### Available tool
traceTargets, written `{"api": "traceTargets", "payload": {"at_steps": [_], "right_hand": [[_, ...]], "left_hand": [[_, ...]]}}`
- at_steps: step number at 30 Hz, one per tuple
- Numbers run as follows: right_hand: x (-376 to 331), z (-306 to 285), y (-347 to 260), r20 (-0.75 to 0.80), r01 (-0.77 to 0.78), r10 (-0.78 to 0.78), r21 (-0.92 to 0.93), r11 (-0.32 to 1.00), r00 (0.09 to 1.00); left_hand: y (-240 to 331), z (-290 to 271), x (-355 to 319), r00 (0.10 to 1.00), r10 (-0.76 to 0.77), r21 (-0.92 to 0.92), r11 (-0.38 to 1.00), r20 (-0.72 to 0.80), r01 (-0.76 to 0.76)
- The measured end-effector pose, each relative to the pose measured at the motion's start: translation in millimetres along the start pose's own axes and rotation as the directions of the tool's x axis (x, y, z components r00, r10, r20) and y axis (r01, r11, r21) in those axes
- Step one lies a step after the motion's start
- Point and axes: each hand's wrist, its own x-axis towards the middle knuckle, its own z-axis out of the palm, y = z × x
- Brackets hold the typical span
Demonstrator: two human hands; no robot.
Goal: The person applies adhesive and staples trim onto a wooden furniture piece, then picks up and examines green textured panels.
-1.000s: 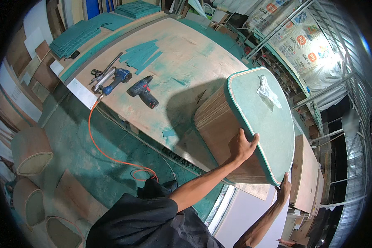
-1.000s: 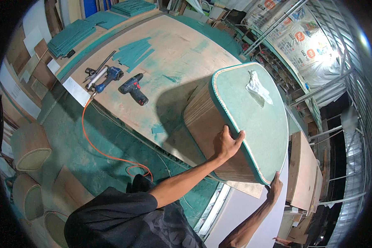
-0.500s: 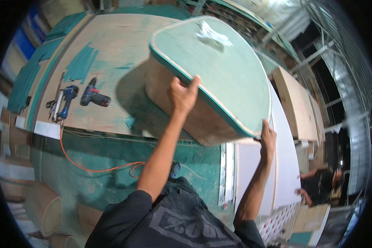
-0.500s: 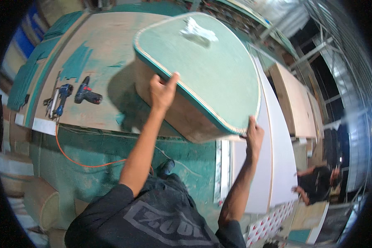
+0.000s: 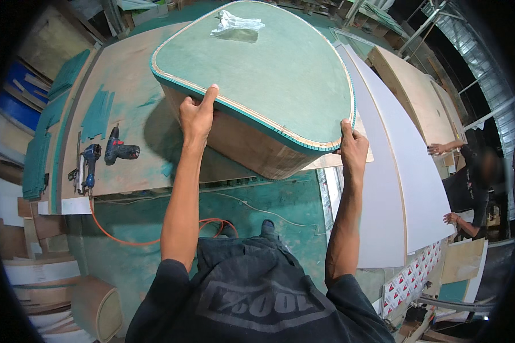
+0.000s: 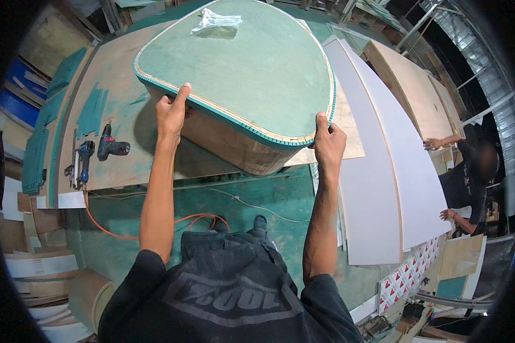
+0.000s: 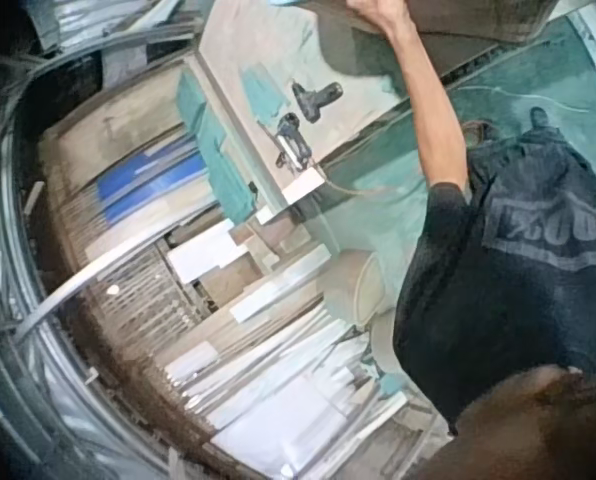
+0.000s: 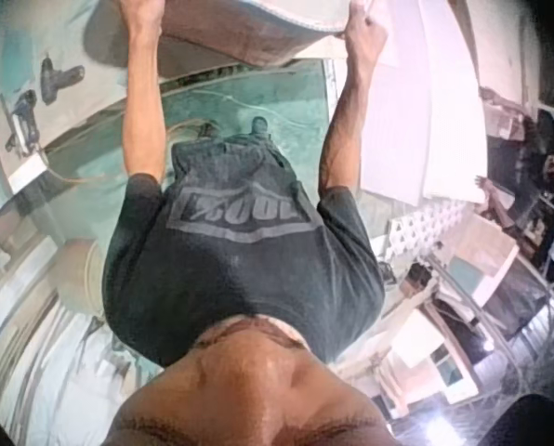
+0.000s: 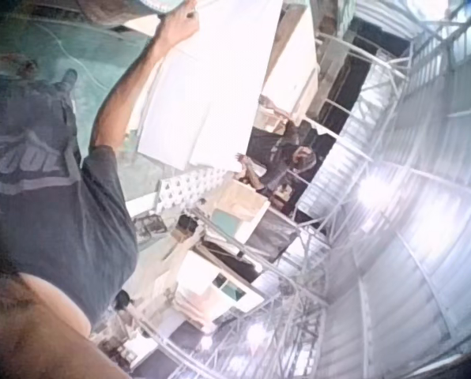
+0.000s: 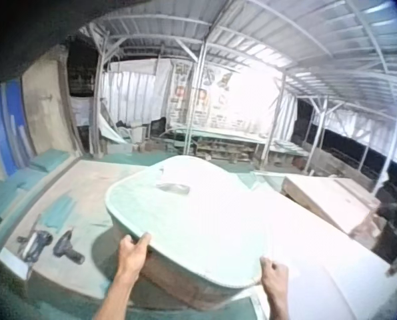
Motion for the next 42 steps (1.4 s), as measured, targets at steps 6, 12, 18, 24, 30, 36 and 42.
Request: {"api": "traceTargets", "payload": {"at_steps": [6, 12, 18, 24, 30, 36, 42], "right_hand": [[27, 0, 8, -0.044, 0.011, -0.008, 0.073, 0.997, 0.999], [21, -3, 17, 0.050, -0.018, 0.009, 0.183, 0.983, 0.999], [-61, 10, 99, 0.165, 0.174, -0.192, 0.119, 0.978, 0.967], [-122, 1, 299, 0.698, 0.024, 0.164, -0.251, 0.968, 0.697], [-183, -84, 442, 0.610, 0.112, 0.550, -0.721, 0.683, 0.571], [-191, -120, 441, 0.478, -0.020, 0.830, -0.863, 0.504, 0.286], [-198, -167, 565, 0.712, 0.337, 0.534, -0.693, 0.637, 0.457]], "left_hand": [[2, 15, 2, 0.997, -0.042, 0.008, 0.999, 0.062, 0.042], [6, 25, -12, 1.000, -0.008, -0.135, 0.991, 0.012, 0.010], [-4, 21, -7, 0.997, -0.067, -0.136, 0.989, -0.043, 0.061], [15, 51, -59, 0.984, -0.177, -0.206, 0.962, 0.034, 0.180], [20, 81, -114, 0.961, -0.166, -0.124, 0.973, 0.221, 0.196], [-17, 85, -137, 0.979, -0.036, -0.417, 0.901, 0.203, 0.120], [-31, 86, -100, 0.943, 0.185, 0.024, 0.980, 0.278, -0.199]]}}
